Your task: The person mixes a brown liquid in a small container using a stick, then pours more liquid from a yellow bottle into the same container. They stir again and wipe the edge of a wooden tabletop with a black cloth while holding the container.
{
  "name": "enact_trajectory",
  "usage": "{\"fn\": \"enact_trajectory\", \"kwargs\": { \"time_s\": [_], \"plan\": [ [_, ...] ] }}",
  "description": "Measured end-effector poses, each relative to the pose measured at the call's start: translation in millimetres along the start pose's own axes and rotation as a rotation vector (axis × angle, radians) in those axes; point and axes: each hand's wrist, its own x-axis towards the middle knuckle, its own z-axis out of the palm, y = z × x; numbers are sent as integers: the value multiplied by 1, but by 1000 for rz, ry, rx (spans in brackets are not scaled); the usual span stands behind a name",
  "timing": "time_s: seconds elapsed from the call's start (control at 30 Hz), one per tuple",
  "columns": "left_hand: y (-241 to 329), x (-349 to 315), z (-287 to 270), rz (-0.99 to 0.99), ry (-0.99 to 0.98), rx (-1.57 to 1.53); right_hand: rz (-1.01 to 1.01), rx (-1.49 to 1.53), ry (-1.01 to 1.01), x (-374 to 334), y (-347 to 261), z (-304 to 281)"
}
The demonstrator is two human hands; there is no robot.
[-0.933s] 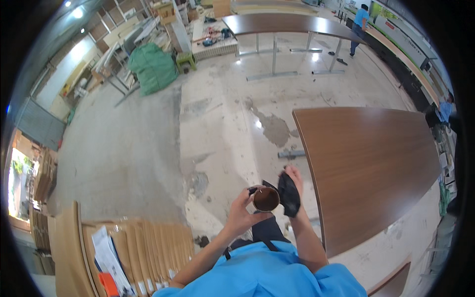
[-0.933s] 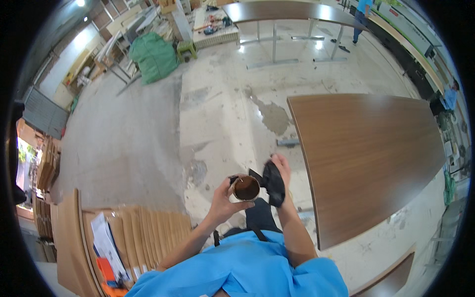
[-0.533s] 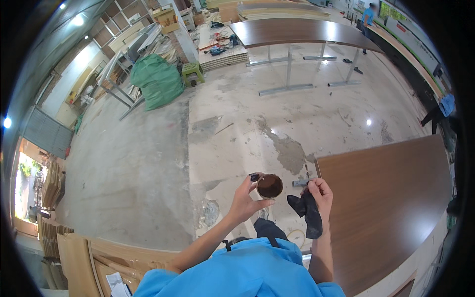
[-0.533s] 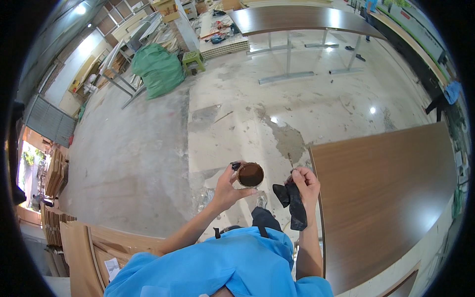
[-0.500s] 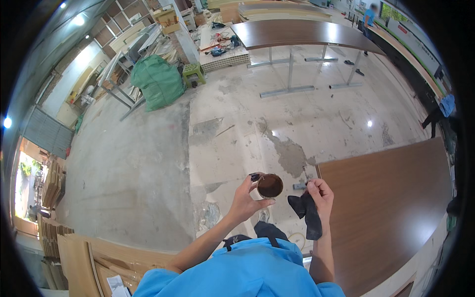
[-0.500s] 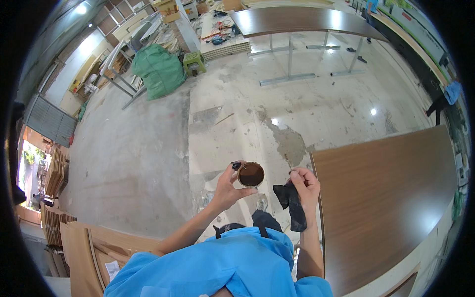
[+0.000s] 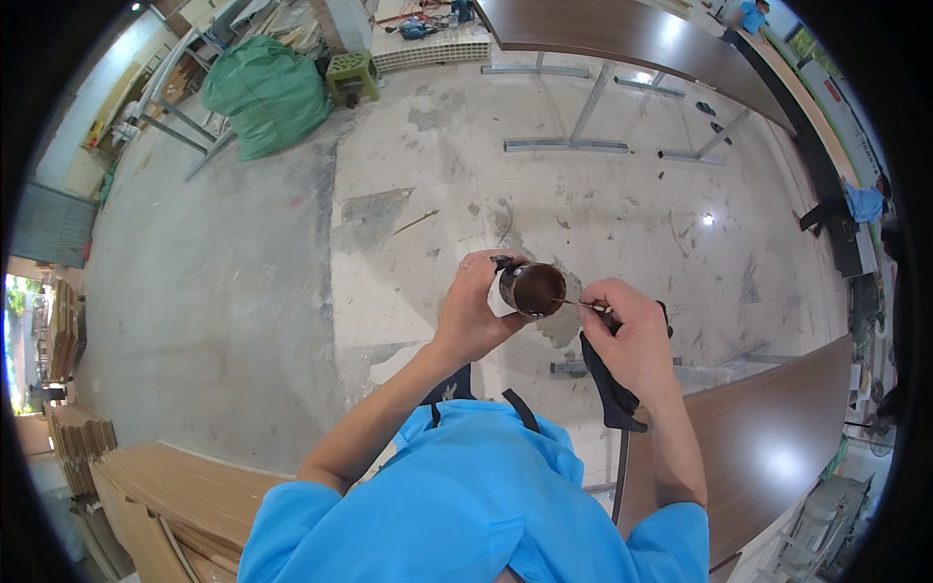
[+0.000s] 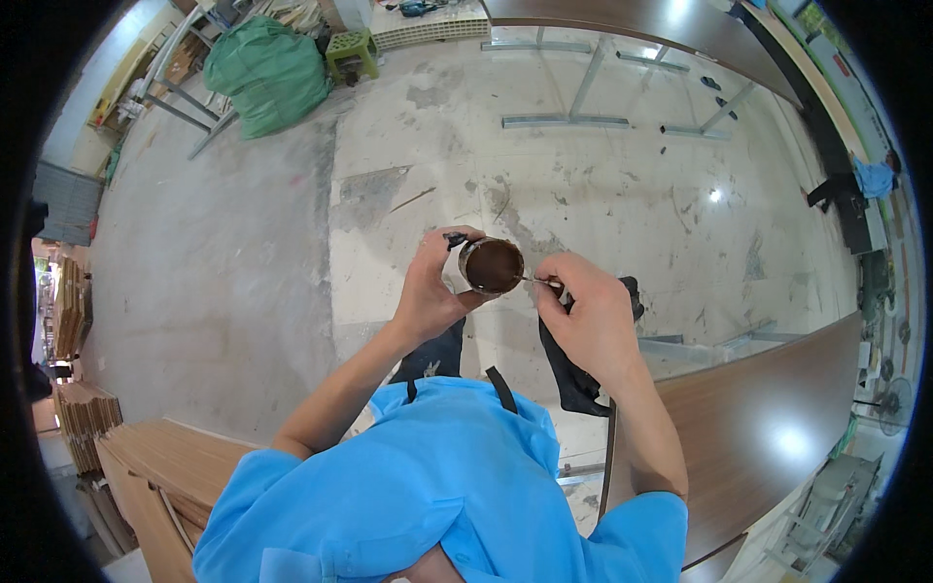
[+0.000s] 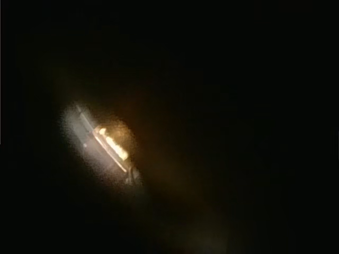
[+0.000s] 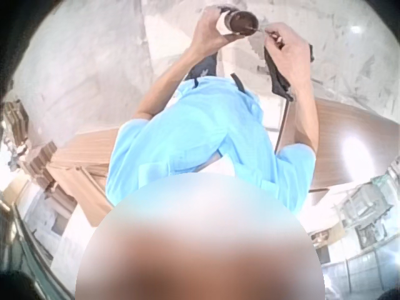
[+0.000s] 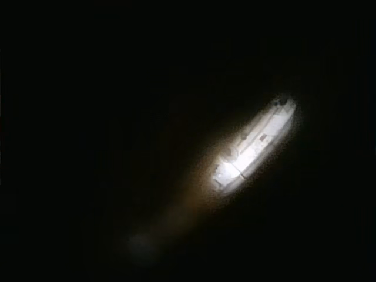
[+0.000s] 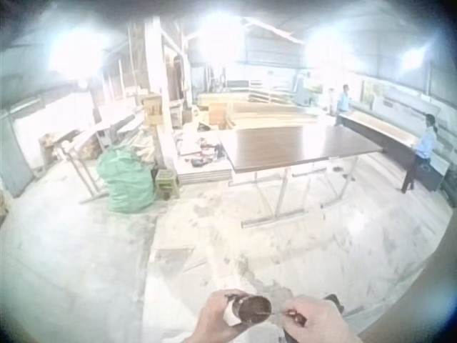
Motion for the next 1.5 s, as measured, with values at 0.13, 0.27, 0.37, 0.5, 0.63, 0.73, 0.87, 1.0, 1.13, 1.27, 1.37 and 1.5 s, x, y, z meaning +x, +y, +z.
{"fn": "enact_trajectory", "kwargs": {
  "time_s": [0.13, 0.27, 0.37, 0.5, 0.63, 0.73, 0.87, 1.0, 1.13, 1.27, 1.37, 1.5],
  "plan": [
    [-55, 79, -14, 4, -8, -5, -60, -173, -41, 103, 10, 15],
    [-96, 154, -22, 10, -12, -17, -62, -301, -87, 181, 21, 19],
    [-126, 207, -29, 25, -36, -22, -62, -346, -116, 240, 29, 24],
    [-169, 269, -25, -12, -25, -17, -24, -165, -113, 312, 52, 27],
    [-220, 333, -17, -65, -23, 28, -29, -5, -138, 394, 99, 30],
    [-247, 375, -8, -150, -29, 43, -48, 64, -179, 446, 131, 30],
    [-290, 431, 4, -242, -56, 56, -73, 43, -239, 519, 171, 35],
    [-324, 462, 12, -310, -51, -10, 133, 96, -355, 560, 193, 41],
    [-358, 488, 11, -264, -105, 57, 117, 133, -286, 590, 209, 59],
    [-391, 505, 11, -233, -125, 27, 149, 167, -277, 608, 225, 81],
    [-420, 514, 14, -277, -116, -11, 203, 206, -289, 618, 241, 101],
    [-463, 525, 23, -371, -68, -125, 415, 300, -151, 641, 269, 128]
  ]
}}
